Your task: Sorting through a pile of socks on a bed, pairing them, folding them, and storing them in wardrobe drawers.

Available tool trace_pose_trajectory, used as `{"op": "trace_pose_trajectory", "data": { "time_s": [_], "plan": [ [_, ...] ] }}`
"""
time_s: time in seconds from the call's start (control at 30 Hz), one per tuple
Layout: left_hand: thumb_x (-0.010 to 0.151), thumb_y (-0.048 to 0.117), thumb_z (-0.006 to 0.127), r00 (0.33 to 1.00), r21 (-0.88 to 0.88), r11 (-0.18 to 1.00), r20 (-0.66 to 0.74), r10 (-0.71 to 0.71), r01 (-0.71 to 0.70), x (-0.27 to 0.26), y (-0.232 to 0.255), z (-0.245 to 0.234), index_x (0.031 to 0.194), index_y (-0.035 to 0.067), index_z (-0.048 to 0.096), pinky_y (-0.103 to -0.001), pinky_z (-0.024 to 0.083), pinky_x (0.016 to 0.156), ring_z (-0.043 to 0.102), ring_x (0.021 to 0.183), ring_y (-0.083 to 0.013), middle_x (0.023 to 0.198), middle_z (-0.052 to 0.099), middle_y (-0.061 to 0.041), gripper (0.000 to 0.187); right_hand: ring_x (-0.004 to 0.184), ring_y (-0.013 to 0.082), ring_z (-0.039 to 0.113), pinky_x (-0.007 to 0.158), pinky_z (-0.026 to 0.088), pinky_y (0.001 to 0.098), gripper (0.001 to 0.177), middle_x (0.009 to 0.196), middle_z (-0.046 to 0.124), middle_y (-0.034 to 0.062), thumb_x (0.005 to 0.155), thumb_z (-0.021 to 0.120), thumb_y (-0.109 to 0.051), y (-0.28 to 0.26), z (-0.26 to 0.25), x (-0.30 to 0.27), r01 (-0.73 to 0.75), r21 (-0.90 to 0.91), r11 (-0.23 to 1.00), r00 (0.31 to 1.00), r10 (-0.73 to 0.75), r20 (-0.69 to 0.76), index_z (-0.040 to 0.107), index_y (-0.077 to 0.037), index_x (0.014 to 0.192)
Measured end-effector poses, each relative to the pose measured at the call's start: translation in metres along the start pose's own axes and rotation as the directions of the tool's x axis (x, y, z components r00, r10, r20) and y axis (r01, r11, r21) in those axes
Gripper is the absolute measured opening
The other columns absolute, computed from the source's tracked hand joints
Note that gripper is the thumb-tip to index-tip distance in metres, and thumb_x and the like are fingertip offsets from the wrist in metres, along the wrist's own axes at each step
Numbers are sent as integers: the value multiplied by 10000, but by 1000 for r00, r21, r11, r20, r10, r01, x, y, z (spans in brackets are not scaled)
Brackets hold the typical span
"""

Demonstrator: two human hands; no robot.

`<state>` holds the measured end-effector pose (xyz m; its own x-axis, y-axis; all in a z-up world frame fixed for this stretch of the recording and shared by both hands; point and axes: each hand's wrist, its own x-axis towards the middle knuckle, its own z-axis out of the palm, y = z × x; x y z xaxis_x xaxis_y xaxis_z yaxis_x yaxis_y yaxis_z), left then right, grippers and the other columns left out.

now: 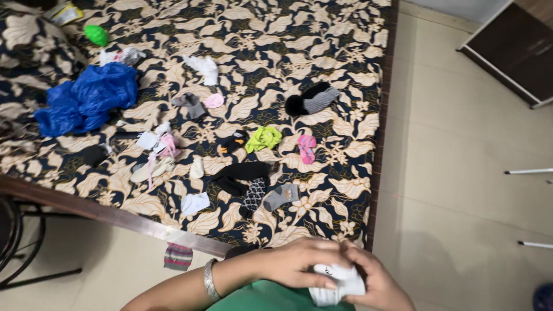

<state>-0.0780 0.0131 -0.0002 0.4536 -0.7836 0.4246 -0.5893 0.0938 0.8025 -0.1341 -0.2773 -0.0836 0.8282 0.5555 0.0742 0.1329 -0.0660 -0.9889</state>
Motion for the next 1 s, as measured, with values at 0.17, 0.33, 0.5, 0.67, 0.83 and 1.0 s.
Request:
{"op": "trace_pose_trajectory", "data": {
  "time_s": [0.17,0.33,0.5,0.67,0.83,1.0],
  "plan": [
    [821,311,860,975,-433,875,135,-176,218,-14,-12,3,1231,80,572,-310,539,834,662,944,-168,1055,686,-55,552,1091,226,702,977,527,364,658,1168,667,104,587,917,-197,16,-3,11,-132,-20,991,985,133,112,671,-33,1175],
    [754,239,875,955,-345,892,156,-252,292,-29,-25,9,1139,73,624,-313,543,811,662,875,-147,943,692,-43,488,934,221,589,851,485,383,633,1023,628,140,634,990,-160,208,-7,-87,-157,385,910,981,188,-44,590,59,1073],
    [784,130,789,948,-433,861,-44,-316,267,-25,-22,21,1083,57,632,-308,529,812,645,841,-144,923,663,-33,345,1049,281,711,944,535,421,816,1144,741,179,617,917,-248,164,-6,-57,-117,493,862,971,203,-124,602,95,1287],
    [815,45,736,940,-388,918,-274,-202,85,-9,-42,26,1085,30,665,-271,530,855,656,928,-142,990,657,-48,280,1184,293,644,1033,470,408,826,1292,659,198,672,868,-207,126,-11,-32,-112,481,870,959,221,-177,543,83,1374],
    [808,-54,707,876,-913,407,-175,-449,26,6,-152,75,1110,25,672,-262,533,855,657,943,-112,1026,700,-26,314,1191,286,640,1058,498,472,493,1264,634,169,811,767,-40,73,8,21,174,477,862,876,86,-475,587,66,1258],
    [813,-101,679,783,-960,272,-213,-585,-58,-5,-162,88,1111,28,685,-264,534,821,670,916,-111,1005,713,-46,325,1101,233,650,1019,519,446,192,1120,627,139,893,664,106,85,19,27,180,417,891,822,96,-561,565,14,1029]
  ]
}}
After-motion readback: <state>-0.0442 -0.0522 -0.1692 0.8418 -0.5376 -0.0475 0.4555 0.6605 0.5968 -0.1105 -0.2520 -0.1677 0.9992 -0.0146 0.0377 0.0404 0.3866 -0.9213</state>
